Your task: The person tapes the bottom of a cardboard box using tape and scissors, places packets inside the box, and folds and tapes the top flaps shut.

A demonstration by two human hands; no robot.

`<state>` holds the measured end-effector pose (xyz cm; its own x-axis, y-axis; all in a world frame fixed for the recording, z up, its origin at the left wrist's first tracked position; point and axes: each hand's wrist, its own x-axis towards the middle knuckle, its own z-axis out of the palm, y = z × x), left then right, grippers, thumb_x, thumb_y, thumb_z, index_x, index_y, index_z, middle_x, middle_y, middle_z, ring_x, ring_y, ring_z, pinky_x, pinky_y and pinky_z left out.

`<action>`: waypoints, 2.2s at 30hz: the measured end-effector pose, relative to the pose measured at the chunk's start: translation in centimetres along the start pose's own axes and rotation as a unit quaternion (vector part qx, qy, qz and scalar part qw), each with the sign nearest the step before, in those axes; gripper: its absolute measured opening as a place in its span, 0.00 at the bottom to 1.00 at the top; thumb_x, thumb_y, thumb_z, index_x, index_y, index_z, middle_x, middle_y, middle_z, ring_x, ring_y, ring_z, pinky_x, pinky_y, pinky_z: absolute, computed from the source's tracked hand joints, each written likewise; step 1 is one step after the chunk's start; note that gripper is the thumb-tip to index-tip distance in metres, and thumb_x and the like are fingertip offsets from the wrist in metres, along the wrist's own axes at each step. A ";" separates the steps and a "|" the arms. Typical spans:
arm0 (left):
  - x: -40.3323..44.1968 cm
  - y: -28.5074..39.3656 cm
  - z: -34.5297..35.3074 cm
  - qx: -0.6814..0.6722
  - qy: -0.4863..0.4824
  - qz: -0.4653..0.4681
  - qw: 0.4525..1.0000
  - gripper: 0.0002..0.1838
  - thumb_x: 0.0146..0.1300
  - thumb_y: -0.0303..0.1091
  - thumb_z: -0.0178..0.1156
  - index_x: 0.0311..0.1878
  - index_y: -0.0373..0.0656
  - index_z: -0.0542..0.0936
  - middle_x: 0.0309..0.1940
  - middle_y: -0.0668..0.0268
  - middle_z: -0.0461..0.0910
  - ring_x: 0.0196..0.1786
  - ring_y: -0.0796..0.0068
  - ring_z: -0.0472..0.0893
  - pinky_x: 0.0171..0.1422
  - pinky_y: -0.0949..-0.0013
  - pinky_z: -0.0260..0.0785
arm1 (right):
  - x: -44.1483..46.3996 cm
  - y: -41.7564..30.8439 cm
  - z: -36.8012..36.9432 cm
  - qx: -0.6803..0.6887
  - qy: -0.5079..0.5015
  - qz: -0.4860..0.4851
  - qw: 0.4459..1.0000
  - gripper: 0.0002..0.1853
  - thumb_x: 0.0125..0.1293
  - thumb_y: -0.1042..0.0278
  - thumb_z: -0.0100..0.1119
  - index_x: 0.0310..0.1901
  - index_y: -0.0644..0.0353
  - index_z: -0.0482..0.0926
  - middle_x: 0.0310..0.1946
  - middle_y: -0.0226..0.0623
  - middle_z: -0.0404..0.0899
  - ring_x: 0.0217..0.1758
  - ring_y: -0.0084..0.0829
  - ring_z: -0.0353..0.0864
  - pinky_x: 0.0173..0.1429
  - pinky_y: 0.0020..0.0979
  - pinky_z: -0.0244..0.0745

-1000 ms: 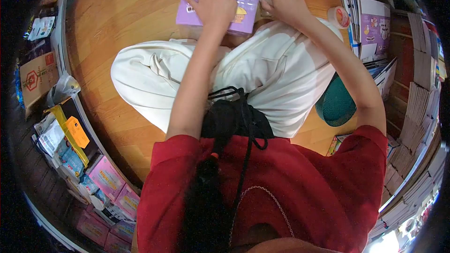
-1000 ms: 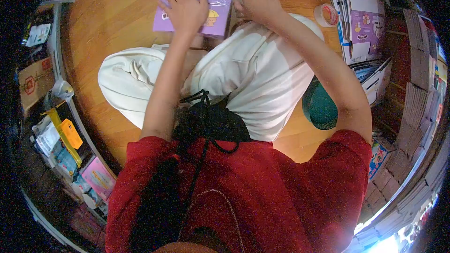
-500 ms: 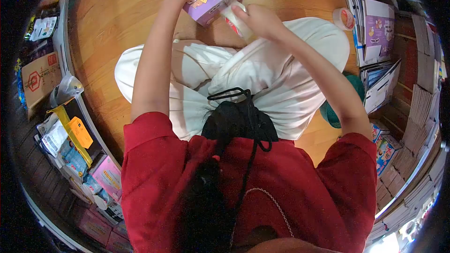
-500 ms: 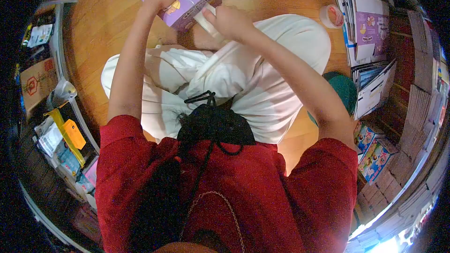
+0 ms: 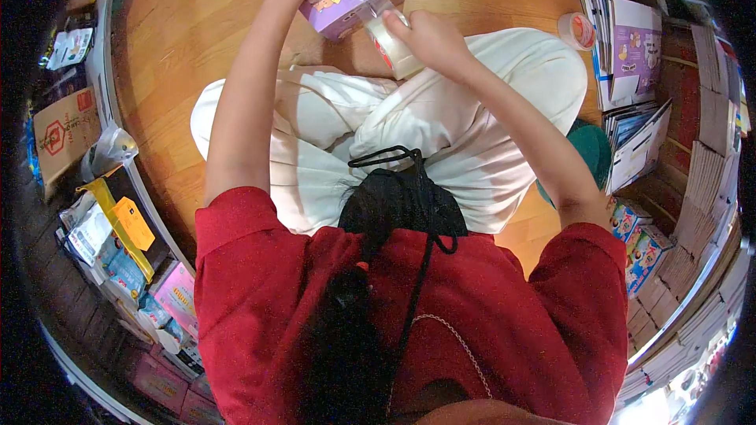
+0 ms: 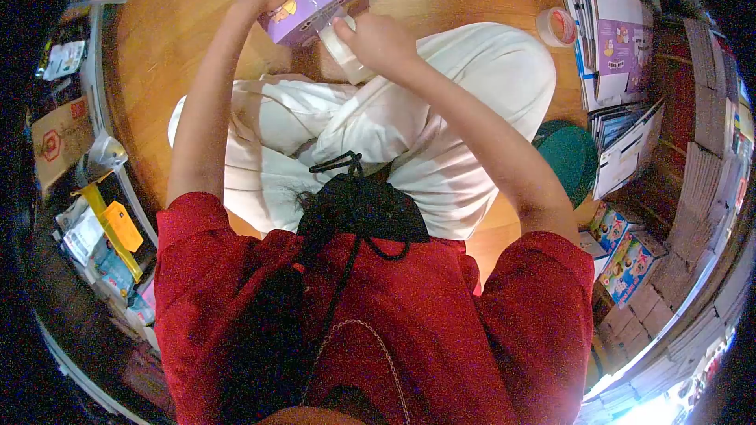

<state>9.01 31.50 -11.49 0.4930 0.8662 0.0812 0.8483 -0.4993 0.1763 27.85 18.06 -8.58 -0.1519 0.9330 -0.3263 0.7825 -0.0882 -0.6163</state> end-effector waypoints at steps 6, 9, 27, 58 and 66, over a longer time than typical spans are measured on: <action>0.1 -0.1 -0.2 -0.003 0.000 0.022 1.000 0.42 0.61 0.58 0.42 0.70 0.38 0.46 0.70 0.51 0.48 0.73 0.56 0.46 0.74 0.52 0.34 | -0.2 -0.8 0.2 -0.014 0.007 0.029 0.999 0.35 0.63 0.39 0.38 0.28 0.71 0.78 0.28 0.59 0.77 0.36 0.56 0.77 0.45 0.47 0.69; 0.1 -0.3 -0.1 0.004 0.000 0.028 1.000 0.42 0.61 0.58 0.43 0.70 0.38 0.46 0.70 0.50 0.48 0.73 0.56 0.46 0.74 0.52 0.35 | -0.6 -0.1 0.7 -0.019 0.002 0.012 1.000 0.32 0.66 0.45 0.35 0.27 0.68 0.79 0.29 0.57 0.78 0.35 0.55 0.79 0.42 0.50 0.71; -13.0 10.8 -3.9 -0.410 0.025 -0.377 0.830 0.44 0.62 0.61 0.48 0.70 0.43 0.41 0.47 0.50 0.74 0.35 0.60 0.78 0.42 0.64 0.70 | -0.7 0.8 1.6 0.131 0.057 -0.009 0.990 0.43 0.61 0.29 0.37 0.19 0.72 0.76 0.20 0.58 0.75 0.29 0.53 0.78 0.38 0.46 0.70; -12.1 9.8 -2.0 -0.543 -0.068 -0.405 0.732 0.45 0.57 0.34 0.62 0.69 0.55 0.42 0.52 0.61 0.70 0.42 0.72 0.76 0.32 0.73 0.70 | -12.5 26.2 -3.1 -0.173 0.205 0.195 0.943 0.17 0.54 0.70 0.57 0.47 0.56 0.72 0.46 0.44 0.74 0.50 0.45 0.75 0.50 0.43 0.74; -10.9 6.4 -1.8 -0.493 -0.115 -0.320 0.801 0.43 0.55 0.31 0.63 0.67 0.50 0.45 0.31 0.71 0.72 0.26 0.84 0.68 0.27 0.77 0.61 | -11.2 30.2 -3.0 -0.275 0.183 0.145 0.933 0.11 0.59 0.67 0.49 0.42 0.56 0.76 0.37 0.45 0.79 0.40 0.46 0.80 0.40 0.44 0.76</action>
<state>8.72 18.93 -9.47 0.1364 0.8565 -0.4978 0.4319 0.4008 0.8080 54.99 5.97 -21.41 0.2525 0.9630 -0.0938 0.9651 -0.2576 -0.0470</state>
